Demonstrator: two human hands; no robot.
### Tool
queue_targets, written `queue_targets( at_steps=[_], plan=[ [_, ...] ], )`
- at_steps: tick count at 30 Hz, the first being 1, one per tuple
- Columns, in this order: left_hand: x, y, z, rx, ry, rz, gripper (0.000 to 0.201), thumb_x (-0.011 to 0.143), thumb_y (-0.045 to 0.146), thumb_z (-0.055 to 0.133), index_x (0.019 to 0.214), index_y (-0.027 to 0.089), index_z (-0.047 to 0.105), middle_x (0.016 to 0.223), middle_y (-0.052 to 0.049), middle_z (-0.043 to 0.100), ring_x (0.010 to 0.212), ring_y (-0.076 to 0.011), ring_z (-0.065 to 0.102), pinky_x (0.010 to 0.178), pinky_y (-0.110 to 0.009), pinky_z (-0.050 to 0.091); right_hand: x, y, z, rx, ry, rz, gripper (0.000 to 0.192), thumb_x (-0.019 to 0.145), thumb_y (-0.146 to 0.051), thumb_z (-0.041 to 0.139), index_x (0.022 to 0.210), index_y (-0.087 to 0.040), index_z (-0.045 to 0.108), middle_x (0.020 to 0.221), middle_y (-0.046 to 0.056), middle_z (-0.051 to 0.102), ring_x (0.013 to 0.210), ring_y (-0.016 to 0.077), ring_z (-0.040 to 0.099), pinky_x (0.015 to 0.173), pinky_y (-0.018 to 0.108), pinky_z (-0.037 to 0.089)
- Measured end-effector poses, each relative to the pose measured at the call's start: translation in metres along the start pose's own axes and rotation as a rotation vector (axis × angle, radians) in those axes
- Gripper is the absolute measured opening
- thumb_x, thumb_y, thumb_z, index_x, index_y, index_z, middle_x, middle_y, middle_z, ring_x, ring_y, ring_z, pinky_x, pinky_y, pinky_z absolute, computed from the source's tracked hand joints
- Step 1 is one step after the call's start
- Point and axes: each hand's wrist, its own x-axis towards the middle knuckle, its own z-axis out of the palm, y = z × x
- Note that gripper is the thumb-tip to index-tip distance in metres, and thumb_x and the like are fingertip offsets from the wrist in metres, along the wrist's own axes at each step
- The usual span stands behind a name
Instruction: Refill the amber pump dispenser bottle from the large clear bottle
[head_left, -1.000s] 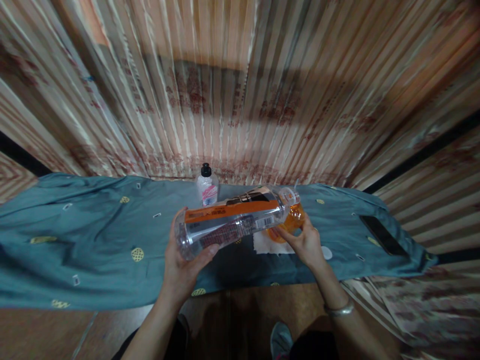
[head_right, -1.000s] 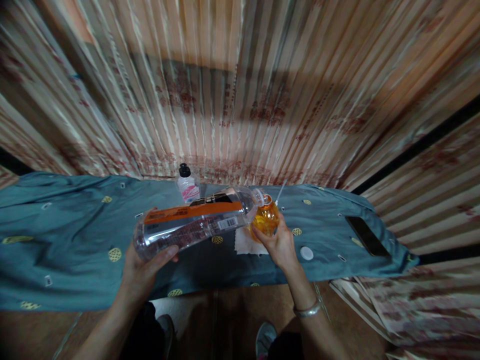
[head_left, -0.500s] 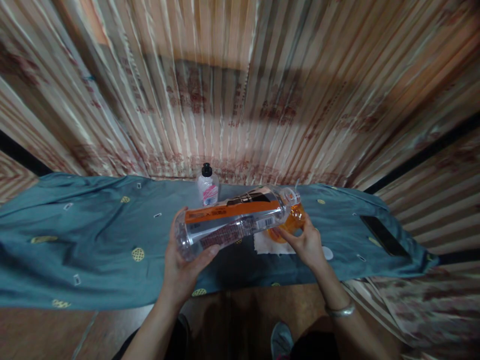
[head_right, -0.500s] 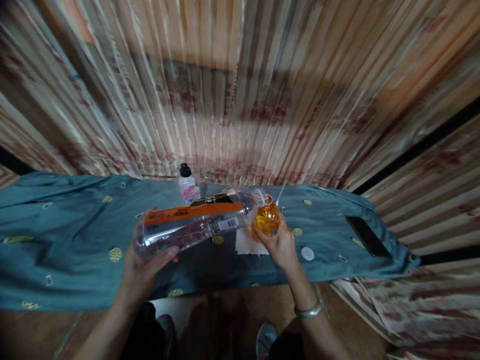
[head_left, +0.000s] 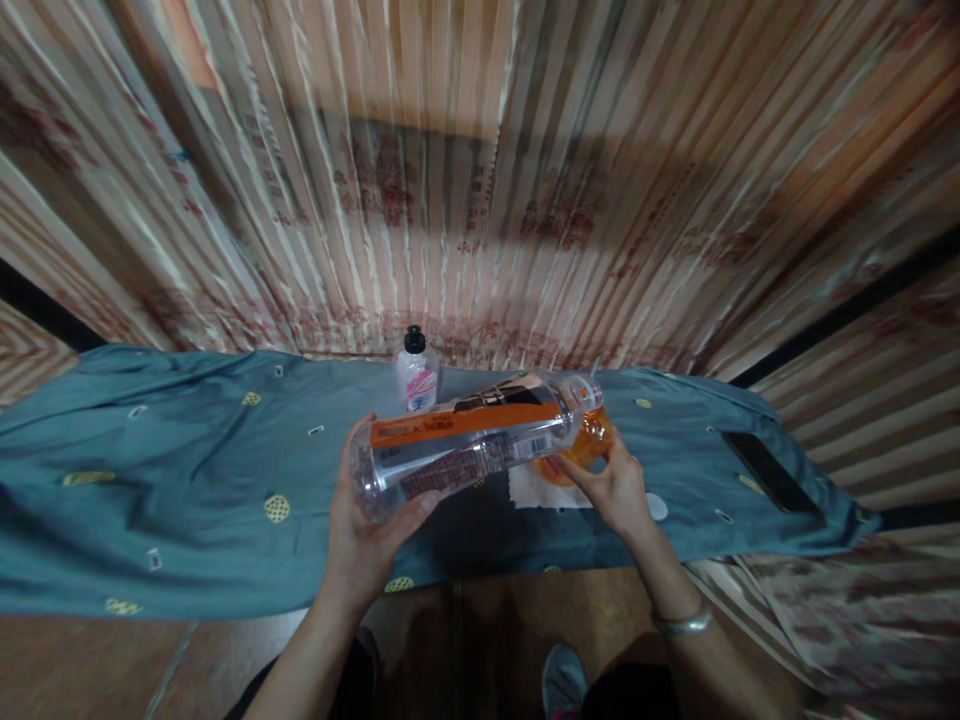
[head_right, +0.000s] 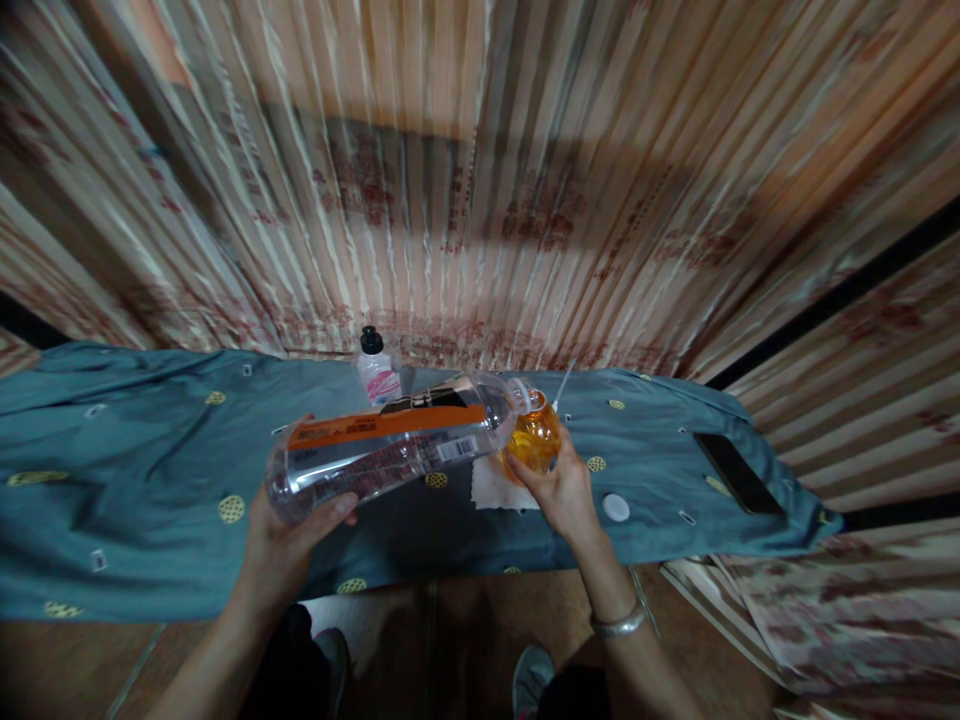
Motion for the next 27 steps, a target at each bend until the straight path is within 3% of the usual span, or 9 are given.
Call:
queue_targets(
  at_steps=[14,22,27],
  plan=[
    [-0.005,0.007,0.004,-0.045,-0.011,-0.039,0.094,0.064,0.038,0.099,0.147,0.027,0.057,0.132,-0.009,0.073,0.122,-0.0318,0.072,0.106,-0.045,0.061,-0.003,0.007,-0.002,0.028,0.034,0.004,0.092,0.067,-0.08,0.078,0.129,-0.015,0.065,0.11,0.018,0.083,0.099,0.0401,0.079,0.086,0.052,0.063],
    [-0.005,0.009,0.004,-0.013,-0.069,-0.042,0.097,0.065,0.04,0.098,0.149,0.026,0.053,0.134,-0.009,0.073,0.126,-0.0325,0.071,0.11,-0.047,0.058,-0.007,0.006,-0.008,0.022,0.021,0.017,0.087,0.067,-0.082,0.078,0.127,-0.019,0.067,0.111,0.015,0.084,0.098,0.0383,0.08,0.084,0.049,0.064],
    [-0.007,0.008,0.006,-0.017,-0.044,-0.042,0.095,0.065,0.042,0.098,0.148,0.027,0.055,0.133,-0.009,0.073,0.124,-0.0322,0.071,0.107,-0.047,0.06,-0.01,0.005,-0.012,0.024,0.027,0.013,0.08,0.069,-0.08,0.078,0.121,-0.02,0.069,0.108,0.014,0.084,0.097,0.0378,0.08,0.082,0.048,0.064]
  ],
)
